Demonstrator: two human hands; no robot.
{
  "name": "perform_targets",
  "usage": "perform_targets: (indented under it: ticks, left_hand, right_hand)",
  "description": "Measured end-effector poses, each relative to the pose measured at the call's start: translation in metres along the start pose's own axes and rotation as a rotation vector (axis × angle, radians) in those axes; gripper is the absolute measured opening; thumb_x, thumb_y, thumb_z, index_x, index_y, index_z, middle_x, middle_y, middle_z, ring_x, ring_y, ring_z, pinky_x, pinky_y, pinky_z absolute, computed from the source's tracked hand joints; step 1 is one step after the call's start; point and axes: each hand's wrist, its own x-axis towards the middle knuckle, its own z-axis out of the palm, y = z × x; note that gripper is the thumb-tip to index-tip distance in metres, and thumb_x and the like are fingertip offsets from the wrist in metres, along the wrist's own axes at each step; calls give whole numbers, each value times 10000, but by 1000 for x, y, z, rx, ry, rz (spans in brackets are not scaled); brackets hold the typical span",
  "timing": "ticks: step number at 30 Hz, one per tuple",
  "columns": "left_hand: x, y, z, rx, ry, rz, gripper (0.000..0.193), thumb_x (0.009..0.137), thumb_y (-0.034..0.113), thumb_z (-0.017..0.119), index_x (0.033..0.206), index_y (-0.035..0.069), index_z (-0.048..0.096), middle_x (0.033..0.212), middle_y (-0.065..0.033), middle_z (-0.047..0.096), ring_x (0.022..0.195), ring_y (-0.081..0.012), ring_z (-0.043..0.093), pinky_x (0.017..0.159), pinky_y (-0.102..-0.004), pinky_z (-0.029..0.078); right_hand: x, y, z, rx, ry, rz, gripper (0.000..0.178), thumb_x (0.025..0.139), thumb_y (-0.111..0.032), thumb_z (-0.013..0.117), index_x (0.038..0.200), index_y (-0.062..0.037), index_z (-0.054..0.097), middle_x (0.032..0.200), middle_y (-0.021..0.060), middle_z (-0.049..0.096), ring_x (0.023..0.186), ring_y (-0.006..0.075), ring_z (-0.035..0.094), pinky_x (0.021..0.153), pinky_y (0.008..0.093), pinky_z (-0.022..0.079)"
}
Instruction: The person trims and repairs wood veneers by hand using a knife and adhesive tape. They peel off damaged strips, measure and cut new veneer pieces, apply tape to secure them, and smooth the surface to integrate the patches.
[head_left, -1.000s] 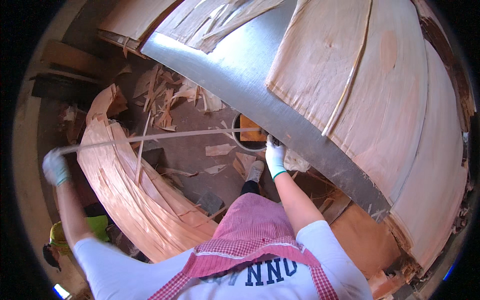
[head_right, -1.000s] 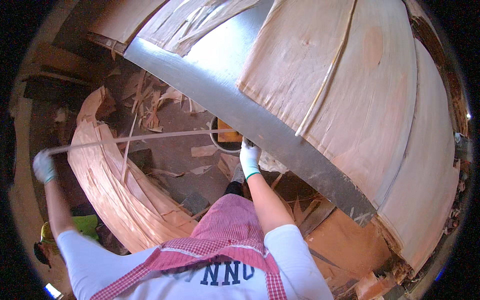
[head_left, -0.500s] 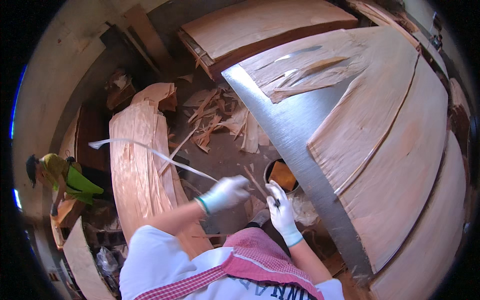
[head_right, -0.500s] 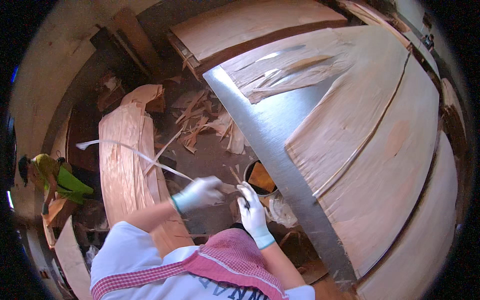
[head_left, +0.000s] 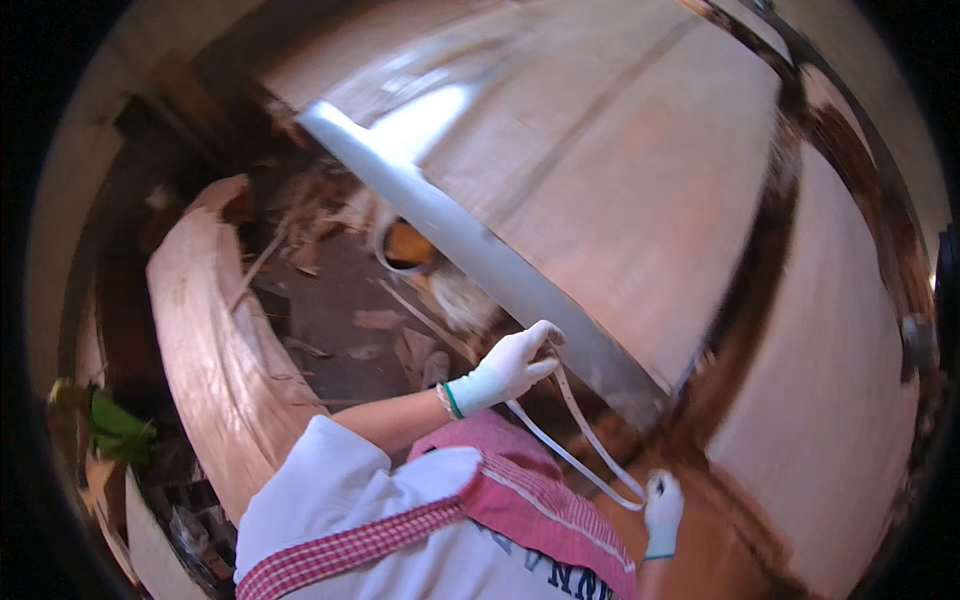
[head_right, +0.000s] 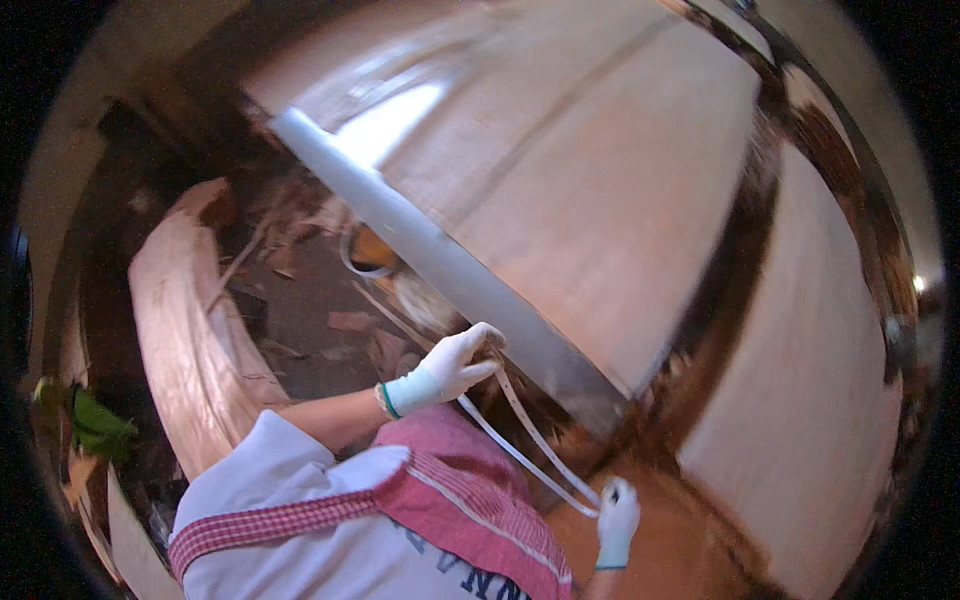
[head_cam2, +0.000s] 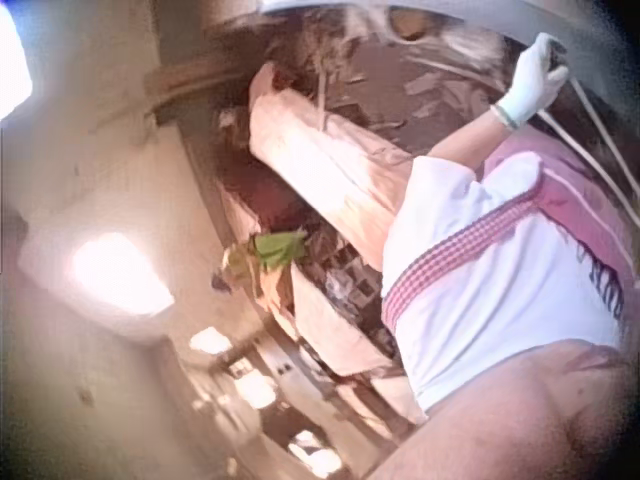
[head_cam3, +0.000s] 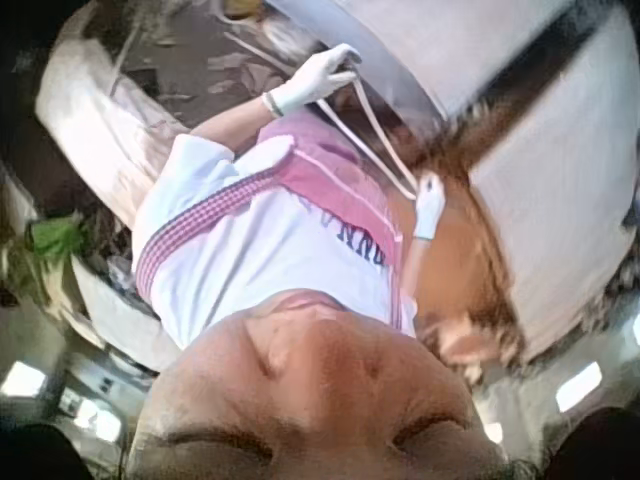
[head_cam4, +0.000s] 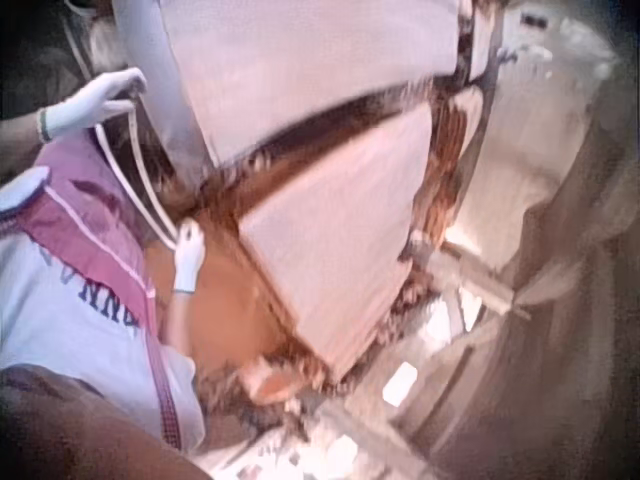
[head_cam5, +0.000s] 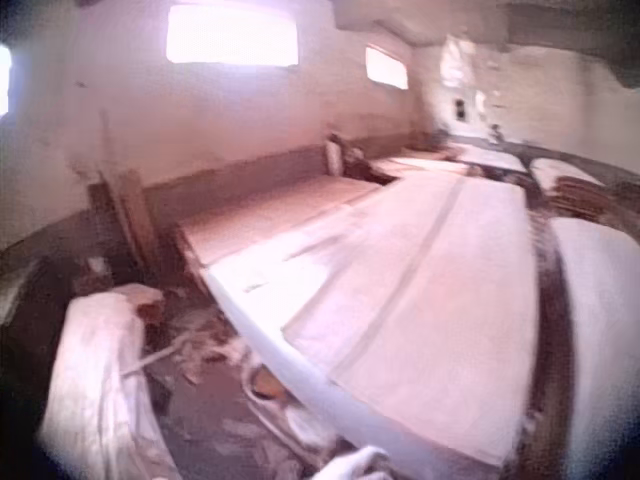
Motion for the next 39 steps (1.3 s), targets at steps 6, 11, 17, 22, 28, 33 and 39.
perform_targets:
  ticks: [6, 11, 17, 22, 28, 33, 39]
  left_hand:
    - [7, 84, 140, -16, -253, 352, 312, 911, 64, 616, 1194, 13, 494, 995, -139, 641, 910, -218, 662, 817, -341, 519]
    - [57, 44, 111, -171, 234, 41, 319, 903, 26, 623, 1200, -2, 512, 953, -49, 620, 869, -121, 600, 757, -255, 508]
    - [123, -67, 42, 197, 739, -72, 363, 795, 92, 706, 1127, 48, 565, 818, -83, 645, 752, -189, 632, 684, -317, 505]
    - [189, -97, 18, 627, 896, 70, 325, 772, 88, 686, 1083, 107, 596, 813, -80, 667, 787, -281, 640, 725, -389, 509]
    - [198, -112, 30, 974, 966, 98, 203, 770, 161, 709, 957, 121, 641, 982, -37, 665, 965, -260, 607, 867, -411, 458]
    - [195, -106, 42, 1057, 893, 15, 150, 836, 214, 650, 955, 123, 664, 1088, -49, 645, 1165, -276, 525, 1023, -435, 381]
    - [157, -67, 152, 1101, 722, -9, 283, 855, 184, 630, 1122, 93, 631, 1221, -97, 599, 1242, -305, 491, 1095, -461, 338]
  right_hand:
    - [5, -119, -72, 765, -133, -280, 332, 935, -46, 562, 1265, -12, 540, 1134, 80, 585, 941, 134, 520, 793, 273, 437]
    - [54, -96, -81, 770, -266, -97, 132, 965, -169, 597, 972, -37, 591, 759, -5, 600, 642, 54, 527, 564, 215, 437]
    - [141, -4, -52, 374, -284, -164, 141, 941, -112, 581, 874, 4, 627, 736, -2, 594, 670, 60, 496, 613, 232, 423]
    - [214, -14, -37, 277, -409, -153, 127, 935, -120, 580, 919, -12, 644, 743, 2, 626, 660, 73, 547, 595, 230, 438]
    - [243, -22, -46, 379, -650, 84, 84, 929, -137, 611, 903, -57, 607, 792, 18, 670, 645, 83, 577, 568, 241, 457]
    - [258, 0, -45, 427, -762, 55, 126, 925, -141, 635, 968, -23, 644, 830, 32, 694, 702, 95, 603, 630, 252, 474]
    - [267, 0, -50, 403, -856, -37, 183, 943, -192, 619, 997, -20, 646, 859, 12, 688, 736, 72, 597, 634, 233, 472]
